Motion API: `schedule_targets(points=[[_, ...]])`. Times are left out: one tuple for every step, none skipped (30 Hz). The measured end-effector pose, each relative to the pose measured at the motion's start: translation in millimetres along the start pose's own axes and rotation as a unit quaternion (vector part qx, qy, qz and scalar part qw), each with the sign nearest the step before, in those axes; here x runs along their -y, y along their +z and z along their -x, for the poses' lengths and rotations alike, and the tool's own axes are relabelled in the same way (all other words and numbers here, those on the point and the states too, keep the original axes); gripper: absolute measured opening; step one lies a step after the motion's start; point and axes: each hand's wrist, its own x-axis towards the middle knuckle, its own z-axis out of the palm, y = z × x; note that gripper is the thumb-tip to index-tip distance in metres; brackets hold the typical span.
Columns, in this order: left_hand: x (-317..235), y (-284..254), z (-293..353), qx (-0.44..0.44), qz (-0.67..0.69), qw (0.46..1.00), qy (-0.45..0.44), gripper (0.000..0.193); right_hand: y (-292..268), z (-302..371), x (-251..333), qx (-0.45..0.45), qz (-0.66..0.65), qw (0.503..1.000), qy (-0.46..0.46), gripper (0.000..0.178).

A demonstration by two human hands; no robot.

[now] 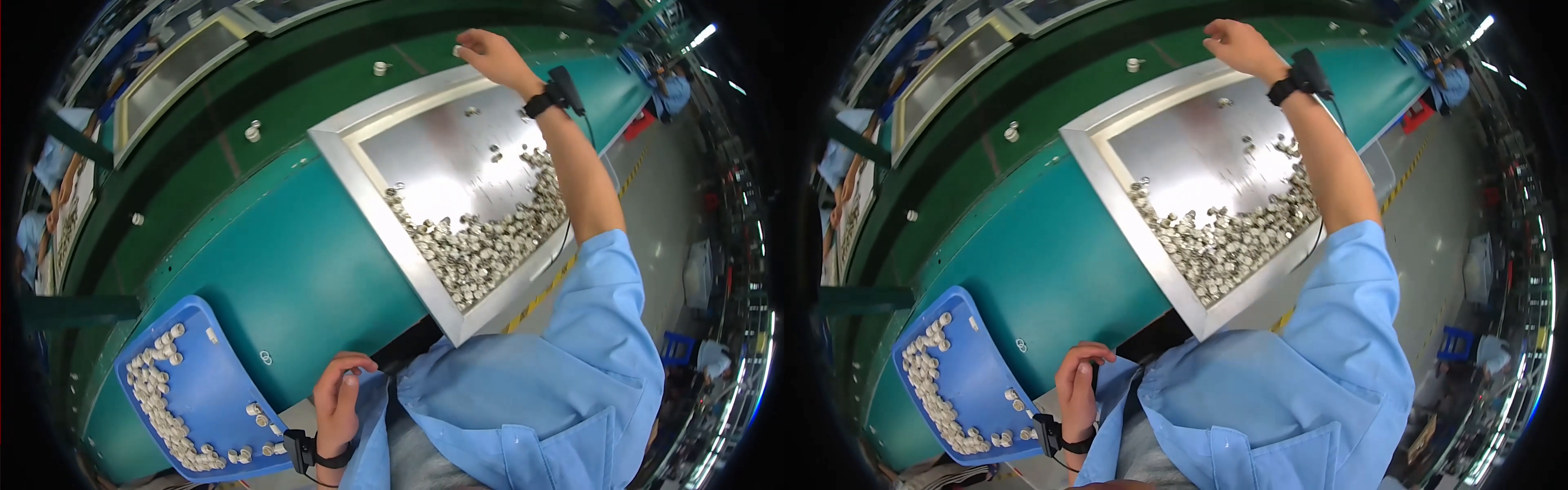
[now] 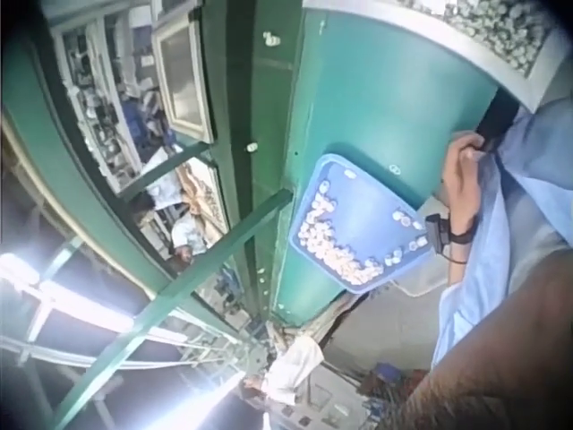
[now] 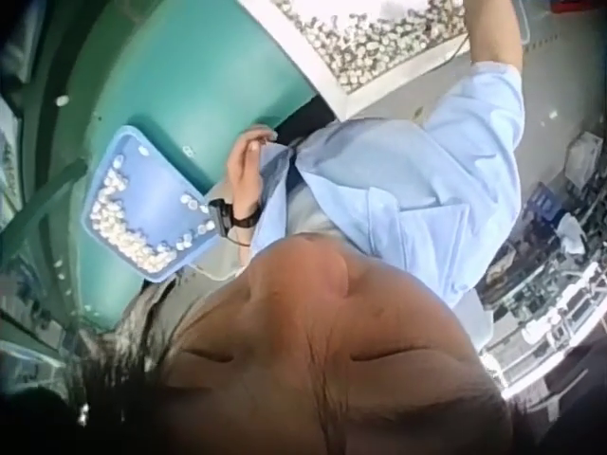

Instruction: The person picks up a white plastic base and a metal component by hand, fits the metal component into the base, and places the assembled unit onto the green workbench.

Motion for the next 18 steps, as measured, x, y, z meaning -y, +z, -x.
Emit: schedule_targets(points=[[-1,12,-8,0.025,-0.007,1.0,0.01,0.028,-27,22,-20,0.068,-0.011,0.997,0.028,0.035],[-4,24,-13,0.036,-0.012,0.999,0.008,0.028,-48,43,-38,0.136,-0.027,0.989,0.052,0.033],[-6,35,-18,0.059,-0.024,0.998,0.01,0.024,-62,68,-54,0.13,-0.027,0.989,0.063,0.033],[-7,49,-23,0.084,-0.033,0.996,0.013,0.02,-73,98,-74,0.137,-0.02,0.988,0.071,0.032],[-8,63,-27,0.107,-0.044,0.993,0.016,0.018,-80,125,-93,0.144,-0.013,0.986,0.079,0.031],[-8,77,-30,0.115,-0.049,0.992,0.014,0.018,-88,146,-106,0.152,-0.009,0.985,0.086,0.031],[-9,92,-31,0.122,-0.047,0.991,0.021,0.019,-93,159,-118,0.148,-0.011,0.985,0.094,0.031],[-9,107,-32,0.127,-0.045,0.99,0.027,0.021,-95,169,-130,0.135,-0.016,0.987,0.085,0.032],[-9,120,-32,0.132,-0.044,0.99,0.033,0.024,-94,177,-136,0.122,-0.022,0.989,0.077,0.034],[-8,131,-31,0.136,-0.05,0.989,0.03,0.024,-91,183,-142,0.11,-0.028,0.991,0.067,0.035],[-6,140,-29,0.134,-0.05,0.99,0.019,0.024,-87,185,-144,0.106,-0.031,0.991,0.073,0.035],[-4,149,-29,0.13,-0.049,0.99,0.01,0.025,-81,180,-145,0.076,-0.036,0.996,0.042,0.036],[-3,158,-30,0.126,-0.049,0.991,0.002,0.025,-74,173,-144,0.046,-0.041,0.998,0.011,0.038],[-4,167,-30,0.123,-0.057,0.991,0.001,0.025,-68,166,-132,0.043,-0.049,0.998,0.011,0.038],[-6,174,-29,0.112,-0.056,0.992,-0.004,0.025,-67,158,-110,0.052,-0.026,0.997,0.041,0.036],[-7,181,-30,0.106,-0.053,0.993,-0.008,0.025,-68,152,-98,0.061,0.001,0.995,0.074,0.035],[-8,187,-31,0.101,-0.049,0.994,-0.013,0.026,-63,145,-98,0.057,-0.001,0.995,0.077,0.035],[-8,192,-32,0.105,-0.052,0.993,-0.011,0.026,-56,139,-101,0.071,0.017,0.994,0.079,0.034]])
